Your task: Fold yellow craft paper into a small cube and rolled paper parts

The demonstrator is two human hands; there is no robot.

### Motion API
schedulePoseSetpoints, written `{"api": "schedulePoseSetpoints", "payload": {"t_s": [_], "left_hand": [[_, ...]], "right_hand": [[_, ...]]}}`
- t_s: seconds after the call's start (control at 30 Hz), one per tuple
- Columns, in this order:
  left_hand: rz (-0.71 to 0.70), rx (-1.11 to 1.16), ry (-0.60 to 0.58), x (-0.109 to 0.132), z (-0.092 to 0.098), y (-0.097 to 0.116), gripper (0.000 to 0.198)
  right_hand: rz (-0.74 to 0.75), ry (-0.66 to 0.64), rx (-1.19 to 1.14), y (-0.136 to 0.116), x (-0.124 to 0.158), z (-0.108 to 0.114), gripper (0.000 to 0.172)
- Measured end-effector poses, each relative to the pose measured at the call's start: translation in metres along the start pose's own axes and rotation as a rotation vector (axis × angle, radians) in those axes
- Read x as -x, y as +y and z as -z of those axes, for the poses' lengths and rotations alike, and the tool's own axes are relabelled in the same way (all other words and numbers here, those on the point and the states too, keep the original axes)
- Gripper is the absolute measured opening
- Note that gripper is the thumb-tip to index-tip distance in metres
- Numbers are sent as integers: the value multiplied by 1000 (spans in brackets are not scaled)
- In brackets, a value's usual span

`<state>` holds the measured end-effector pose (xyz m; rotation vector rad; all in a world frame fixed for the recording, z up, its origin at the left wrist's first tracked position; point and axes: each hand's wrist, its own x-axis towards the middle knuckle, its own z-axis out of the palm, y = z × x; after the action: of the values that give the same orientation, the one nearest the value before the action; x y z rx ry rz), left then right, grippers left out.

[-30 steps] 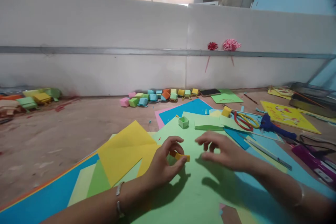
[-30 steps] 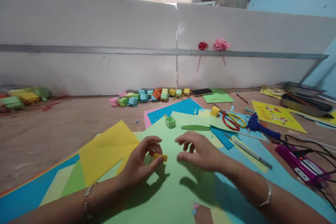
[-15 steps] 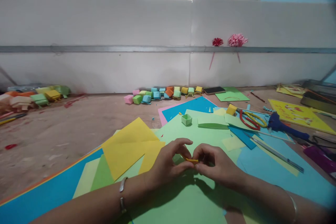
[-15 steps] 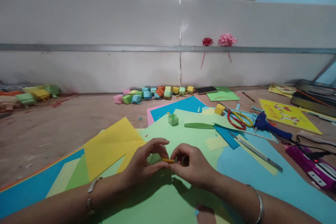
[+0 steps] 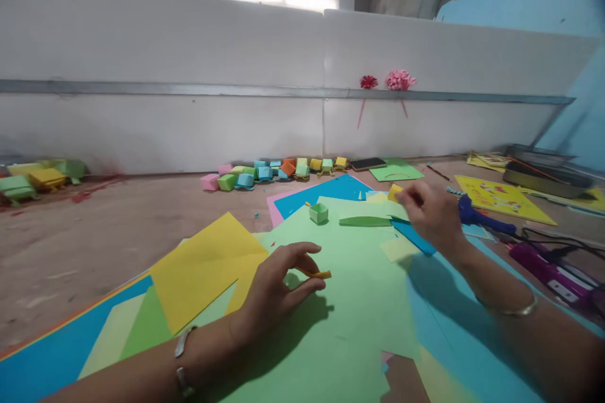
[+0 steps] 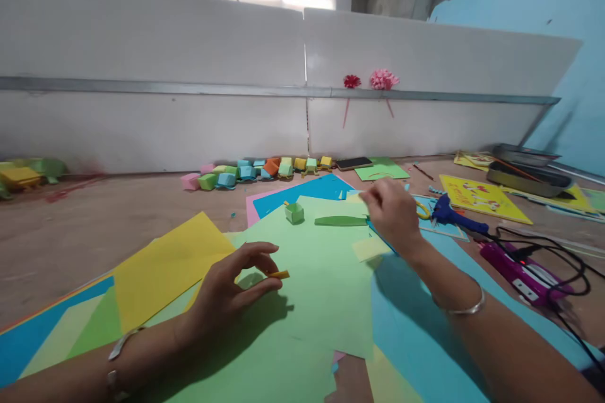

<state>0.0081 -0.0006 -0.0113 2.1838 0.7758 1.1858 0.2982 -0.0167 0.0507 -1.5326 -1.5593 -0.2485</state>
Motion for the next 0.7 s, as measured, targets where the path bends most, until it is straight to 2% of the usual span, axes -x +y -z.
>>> {"api": "schedulePoseSetpoints", "payload": {"t_s": [0.13,0.2,0.27,0.33,0.5,0.57,0.63,0.7], "left_hand": [[-49,-27,-28,0,-1,1,29],[-41,-40,-14,1,-1,1,29],[-36,-48,1,2,-2,1,28],[-37,-55,5,3,-1,0,28],[-33,-87,14,2,-1,1,27],[-35,-102,16,1,-1,1,28],[-32,-115,12,1,0,2,28],[-23,-125,4,0,0,1,28]], "right_hand": [[-91,155,85,30,-21,19,44],[-107,188,96,38,-23,19,41],[-95,190,97,41,-24,16,26],[-67,159,92,41,-23,11,13],[11,50,120,37,-22,12,9],[26,5,142,37,-23,18,16],[38,-83,150,38,-25,24,23],[75,-261,129,40,-25,26,21]]}}
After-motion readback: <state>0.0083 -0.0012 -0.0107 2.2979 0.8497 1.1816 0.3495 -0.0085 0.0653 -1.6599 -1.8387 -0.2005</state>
